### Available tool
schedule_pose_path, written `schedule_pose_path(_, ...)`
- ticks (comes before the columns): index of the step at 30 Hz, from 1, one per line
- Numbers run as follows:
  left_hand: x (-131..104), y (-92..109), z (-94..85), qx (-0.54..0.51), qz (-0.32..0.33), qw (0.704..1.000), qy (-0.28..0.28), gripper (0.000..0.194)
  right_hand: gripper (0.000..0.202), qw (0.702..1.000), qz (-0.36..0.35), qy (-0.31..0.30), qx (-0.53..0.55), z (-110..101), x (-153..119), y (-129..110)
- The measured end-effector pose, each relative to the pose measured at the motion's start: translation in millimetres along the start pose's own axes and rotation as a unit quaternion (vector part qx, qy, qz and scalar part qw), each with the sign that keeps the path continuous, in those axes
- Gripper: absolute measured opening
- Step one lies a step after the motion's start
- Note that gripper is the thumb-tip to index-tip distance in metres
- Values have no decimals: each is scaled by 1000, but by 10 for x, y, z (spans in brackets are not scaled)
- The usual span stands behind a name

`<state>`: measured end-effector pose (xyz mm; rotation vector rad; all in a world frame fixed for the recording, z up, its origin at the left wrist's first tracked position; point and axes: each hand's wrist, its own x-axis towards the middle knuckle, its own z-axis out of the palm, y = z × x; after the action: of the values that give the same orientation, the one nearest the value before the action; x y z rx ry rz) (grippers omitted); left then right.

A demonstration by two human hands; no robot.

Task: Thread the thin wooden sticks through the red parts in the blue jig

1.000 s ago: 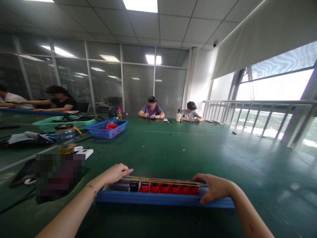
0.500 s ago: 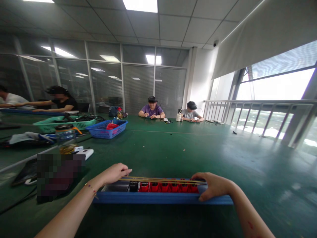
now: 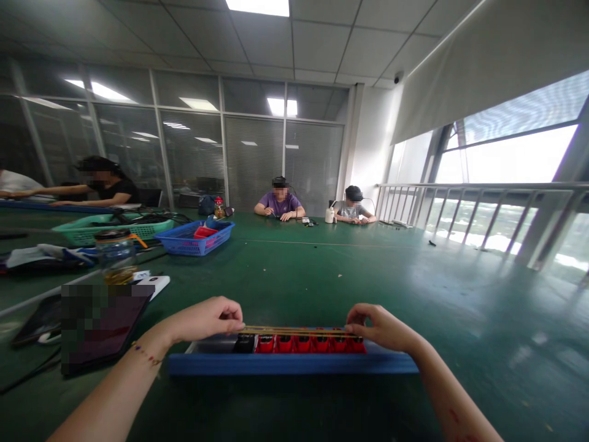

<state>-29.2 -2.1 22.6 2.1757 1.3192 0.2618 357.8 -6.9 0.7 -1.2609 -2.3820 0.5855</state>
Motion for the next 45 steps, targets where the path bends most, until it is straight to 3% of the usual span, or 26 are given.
schedule_pose_path(6, 2, 21, 13, 15, -4, 1000, 22, 34, 35, 1000, 20, -4, -14, 42, 9, 64)
schedule_pose_path(14, -47, 224, -94, 80, 42, 986, 141, 29, 40, 999, 33, -34, 3, 38, -9, 140)
schedule_pose_path(18, -64, 253, -274, 82, 19, 978, 189, 32, 44, 998, 47, -13, 26, 6, -31, 217)
schedule_pose_path(22, 33, 94, -371, 116, 0, 968, 224, 34, 42, 997, 56, 46, 29, -23, -43, 303)
schedule_pose_path(27, 294, -216, -217, 134, -5, 971, 197, 29, 37, 995, 48, 82, 0, -52, -59, 294)
schedule_pose_path(32, 487, -510, 1, 116, -11, 982, 151, 26, 38, 999, 30, -13, -3, -37, -62, 226)
schedule_pose_path(35, 545, -644, 89, 107, -6, 986, 124, 24, 41, 999, 35, -40, -10, -19, -50, 213)
schedule_pose_path(45, 627, -772, 198, 109, -8, 990, 92, 18, 39, 1000, 16, -21, 2, -18, -54, 195)
